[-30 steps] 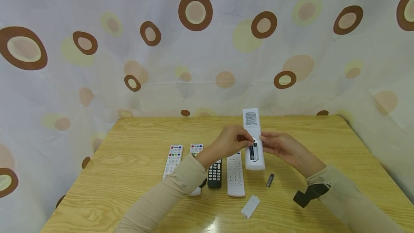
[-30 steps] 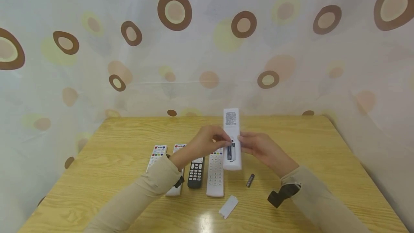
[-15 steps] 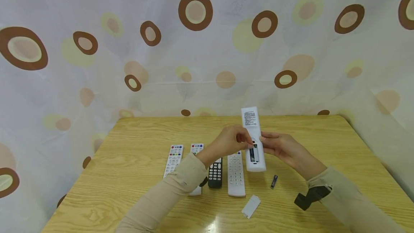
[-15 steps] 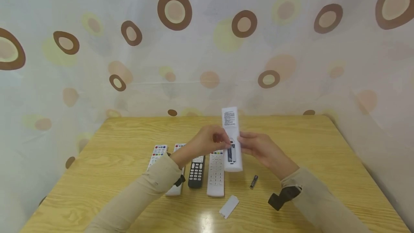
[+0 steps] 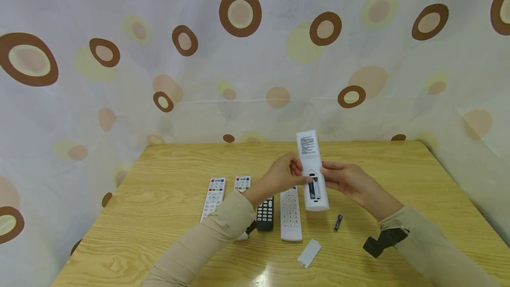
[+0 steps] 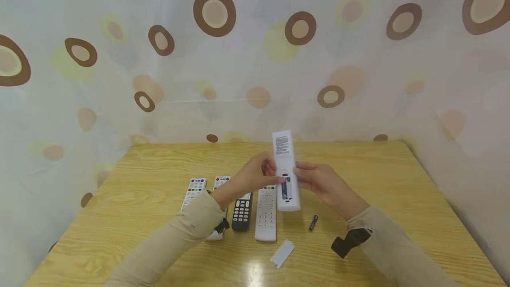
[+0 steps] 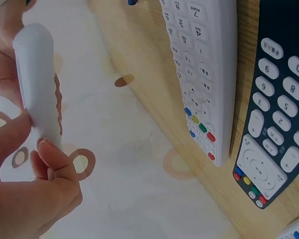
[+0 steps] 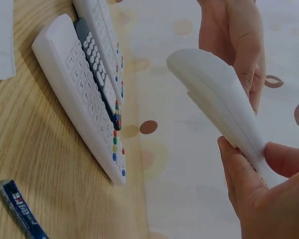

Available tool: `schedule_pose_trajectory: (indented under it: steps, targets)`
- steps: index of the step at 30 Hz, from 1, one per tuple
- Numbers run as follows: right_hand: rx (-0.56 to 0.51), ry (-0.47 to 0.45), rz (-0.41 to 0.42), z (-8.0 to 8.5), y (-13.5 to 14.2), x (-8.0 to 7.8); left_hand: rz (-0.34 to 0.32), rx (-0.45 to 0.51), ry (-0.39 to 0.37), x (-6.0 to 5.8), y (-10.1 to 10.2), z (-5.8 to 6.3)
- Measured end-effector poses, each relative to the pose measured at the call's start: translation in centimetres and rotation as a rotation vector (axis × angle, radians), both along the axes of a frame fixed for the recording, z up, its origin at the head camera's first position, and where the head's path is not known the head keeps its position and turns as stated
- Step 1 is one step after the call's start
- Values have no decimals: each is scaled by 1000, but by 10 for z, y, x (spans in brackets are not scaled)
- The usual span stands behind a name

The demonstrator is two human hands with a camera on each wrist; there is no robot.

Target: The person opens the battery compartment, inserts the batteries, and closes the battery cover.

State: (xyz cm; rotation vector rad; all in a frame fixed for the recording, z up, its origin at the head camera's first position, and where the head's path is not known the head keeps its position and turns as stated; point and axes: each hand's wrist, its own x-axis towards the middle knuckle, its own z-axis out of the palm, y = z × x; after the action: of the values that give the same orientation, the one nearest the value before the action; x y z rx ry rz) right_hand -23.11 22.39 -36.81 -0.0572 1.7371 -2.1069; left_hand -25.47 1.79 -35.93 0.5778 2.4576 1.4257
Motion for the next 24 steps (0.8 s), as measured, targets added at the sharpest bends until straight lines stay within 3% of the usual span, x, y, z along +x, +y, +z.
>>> schedule_pose_trajectory:
  steps: [11,14,18,24]
  targets:
    - [-8,-36,-15,-3,13,-4,-43,55,-21,2,0,-9]
    - [-51,-59,-36,-3,18,-5,-69,21,-38,1,-1,-11]
    - [-98,-85,-56,-2,25,-5,-170,-153,26,1,0,-19]
    - [-161,-80,-35,-1,31,-5,-400,-486,223,13,14,-36]
